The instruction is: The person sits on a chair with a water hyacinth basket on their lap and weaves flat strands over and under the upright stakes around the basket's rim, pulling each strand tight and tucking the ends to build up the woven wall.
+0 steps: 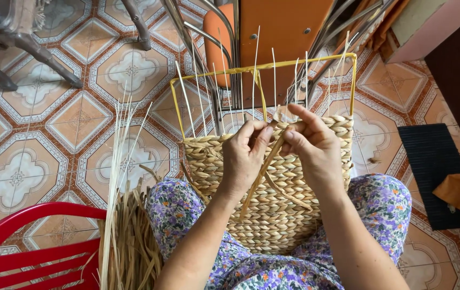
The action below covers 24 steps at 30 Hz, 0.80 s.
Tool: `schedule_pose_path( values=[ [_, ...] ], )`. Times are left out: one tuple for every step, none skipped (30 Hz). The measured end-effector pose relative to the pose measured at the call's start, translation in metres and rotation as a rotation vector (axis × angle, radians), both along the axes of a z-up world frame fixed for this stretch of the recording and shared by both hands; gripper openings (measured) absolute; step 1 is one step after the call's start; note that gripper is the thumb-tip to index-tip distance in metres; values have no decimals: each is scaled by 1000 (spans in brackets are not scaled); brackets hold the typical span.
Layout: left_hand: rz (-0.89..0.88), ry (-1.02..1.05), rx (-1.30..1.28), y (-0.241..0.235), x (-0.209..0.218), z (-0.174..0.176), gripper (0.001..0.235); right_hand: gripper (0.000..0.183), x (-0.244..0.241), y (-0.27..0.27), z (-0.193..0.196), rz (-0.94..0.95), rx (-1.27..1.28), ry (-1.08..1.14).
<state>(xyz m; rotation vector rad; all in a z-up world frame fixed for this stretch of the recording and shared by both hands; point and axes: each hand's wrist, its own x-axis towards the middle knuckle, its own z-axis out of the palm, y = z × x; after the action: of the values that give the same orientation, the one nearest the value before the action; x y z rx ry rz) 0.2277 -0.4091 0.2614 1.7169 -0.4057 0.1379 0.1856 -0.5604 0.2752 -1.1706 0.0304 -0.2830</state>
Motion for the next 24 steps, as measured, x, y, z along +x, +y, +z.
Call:
schedule_pose_path(
  values=[
    [-1,1,1,0,-1,1,12,46,2,-1,-2,-1,1,1],
    [-32,-9,9,-1,-2,1,11,48,5,-2,-4,-11,-54,23],
    [-64,-22,17,-1,-2,2,11,50,8,-3,-6,-22,-111,43],
    [-67,-23,17,-1,-3,3,11,50,9,-5,-8,-24,-110,42],
    [-82,-65,-21,-1,-5,3,12,44,10,-7,-10,-27,-95,60],
    [-98,-107,-59,0,-6,3,12,39,11,-8,-12,-29,-79,77],
    [-95,-108,-59,1,-6,2,12,39,13,-10,-17,-26,-80,77],
    [-101,-130,-36,2,-6,1,13,33,15,-13,-22,-40,-48,78],
    [-108,-151,-13,3,-5,0,13,28,17,-15,-27,-54,-16,79],
    [-106,-150,-13,3,-6,-1,13,28,18,-14,-27,-52,-16,80],
    [-122,-71,-4,3,-6,-3,14,23,18,-13,-27,-43,-16,60],
    [-138,9,6,3,-6,-4,14,19,18,-12,-27,-34,-15,39],
    [-139,10,6,1,-5,-6,14,19,19,-11,-28,-35,-15,41],
    [-189,-28,-73,0,-4,-8,14,17,20,-9,-29,-47,-77,30],
    [-238,-66,-152,-1,-3,-10,16,16,20,-7,-30,-57,-139,20],
    [-237,-63,-153,-2,-1,-14,16,16,19,-3,-19,-56,-140,23],
    [-276,91,-259,-3,2,-18,16,23,18,1,-7,-29,-111,30],
    [-315,246,-365,-4,5,-21,15,32,18,4,5,-3,-83,38],
    [-313,248,-367,-1,4,-20,15,32,20,0,-1,-2,-83,40],
    [-275,239,-272,3,4,-19,15,26,22,-5,-7,60,-163,63],
    [-237,236,-177,6,2,-19,14,20,23,-10,-15,121,-242,89],
    [-235,243,-177,12,4,-19,14,20,23,-10,-21,123,-241,96],
    [-249,69,-126,17,7,-18,12,16,25,-11,-27,117,-270,59],
    [-263,-106,-74,22,10,-18,10,13,26,-12,-33,112,-300,22]
  ],
)
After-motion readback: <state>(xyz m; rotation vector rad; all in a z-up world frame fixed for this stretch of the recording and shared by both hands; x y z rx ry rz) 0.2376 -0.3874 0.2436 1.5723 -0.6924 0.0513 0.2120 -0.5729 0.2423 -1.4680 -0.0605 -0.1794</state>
